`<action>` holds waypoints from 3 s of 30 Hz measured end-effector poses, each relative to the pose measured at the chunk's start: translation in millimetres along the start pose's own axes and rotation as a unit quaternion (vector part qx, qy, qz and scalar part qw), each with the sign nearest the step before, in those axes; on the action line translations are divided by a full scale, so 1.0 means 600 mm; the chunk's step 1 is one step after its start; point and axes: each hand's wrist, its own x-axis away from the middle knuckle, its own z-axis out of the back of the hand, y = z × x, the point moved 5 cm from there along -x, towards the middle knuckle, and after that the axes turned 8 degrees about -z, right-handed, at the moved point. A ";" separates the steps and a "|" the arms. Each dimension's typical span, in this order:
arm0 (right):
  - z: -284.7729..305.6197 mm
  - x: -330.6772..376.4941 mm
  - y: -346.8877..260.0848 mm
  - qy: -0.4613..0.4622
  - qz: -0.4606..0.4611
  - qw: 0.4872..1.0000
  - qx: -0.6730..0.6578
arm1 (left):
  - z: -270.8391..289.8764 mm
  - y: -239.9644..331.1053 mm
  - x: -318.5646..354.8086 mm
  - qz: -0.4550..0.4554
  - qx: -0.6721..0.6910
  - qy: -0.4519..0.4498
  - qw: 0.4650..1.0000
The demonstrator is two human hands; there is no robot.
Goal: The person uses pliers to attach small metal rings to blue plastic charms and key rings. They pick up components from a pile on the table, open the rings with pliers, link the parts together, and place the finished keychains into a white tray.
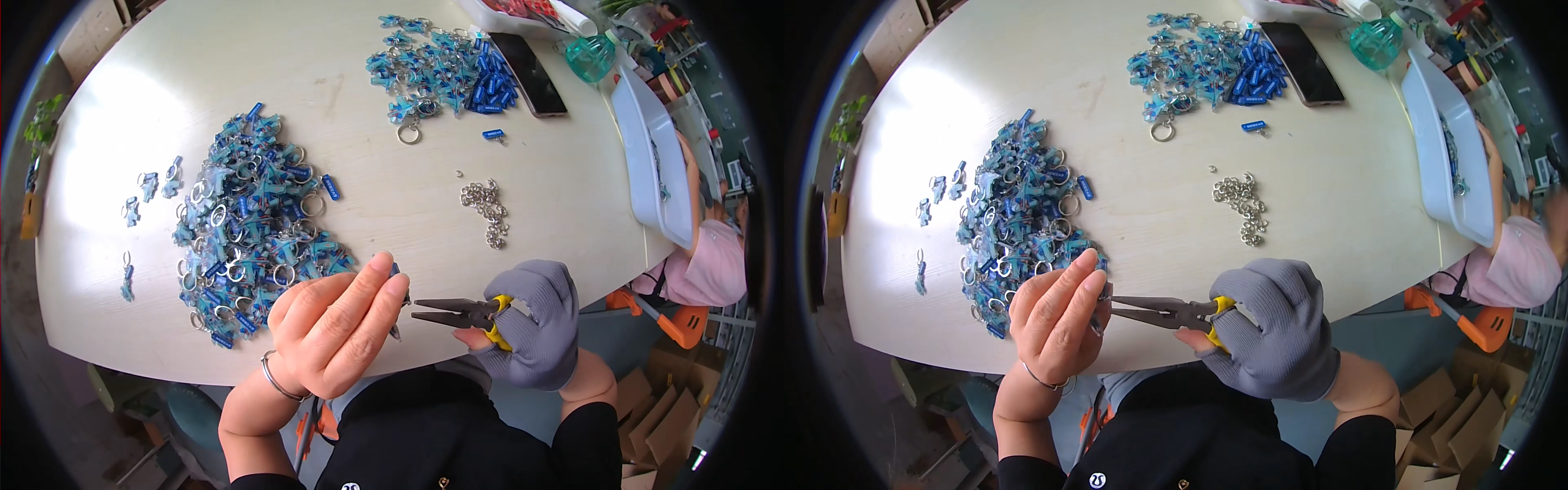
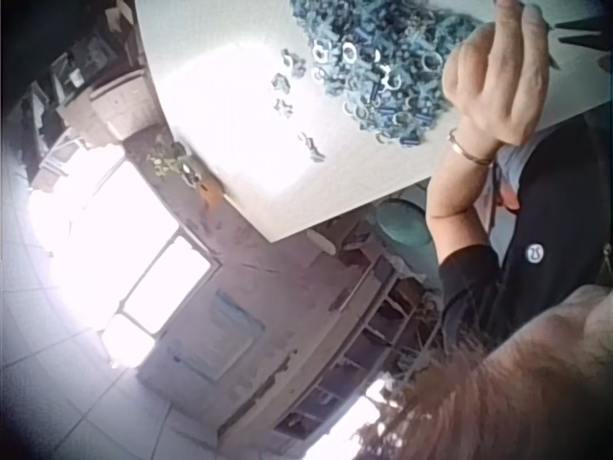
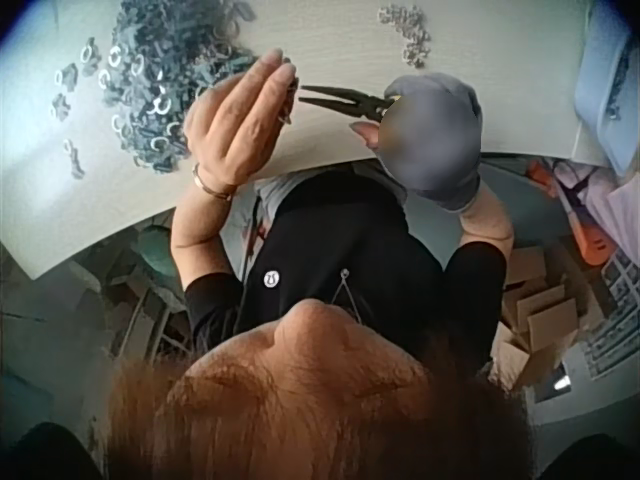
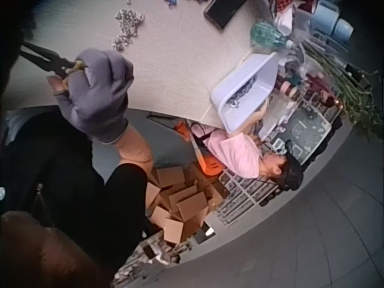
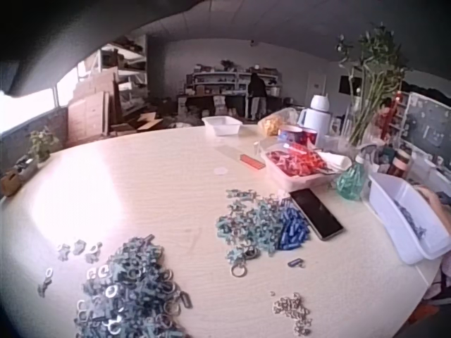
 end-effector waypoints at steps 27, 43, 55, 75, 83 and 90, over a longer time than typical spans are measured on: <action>-0.018 0.010 0.117 0.045 -0.149 0.973 -0.170 | -0.008 -0.108 -0.012 0.230 -0.168 -0.153 0.946; -0.003 0.059 0.201 0.212 -0.288 0.902 -0.243 | -0.255 -0.204 -0.119 0.295 -0.045 -0.283 0.912; -0.006 0.053 0.190 0.178 -0.274 0.913 -0.246 | -0.247 -0.221 -0.075 0.540 0.373 -0.092 0.749; -0.069 -0.131 0.193 -0.015 -0.028 0.998 -0.053 | -0.117 -0.042 -0.015 0.284 0.257 -0.250 0.889; -0.096 -0.156 0.207 -0.095 0.001 0.995 -0.016 | -0.140 -0.064 0.024 0.523 0.547 -0.182 0.628; -0.088 -0.150 0.200 -0.102 -0.040 0.994 0.001 | -0.134 -0.053 0.026 0.548 0.649 -0.053 0.526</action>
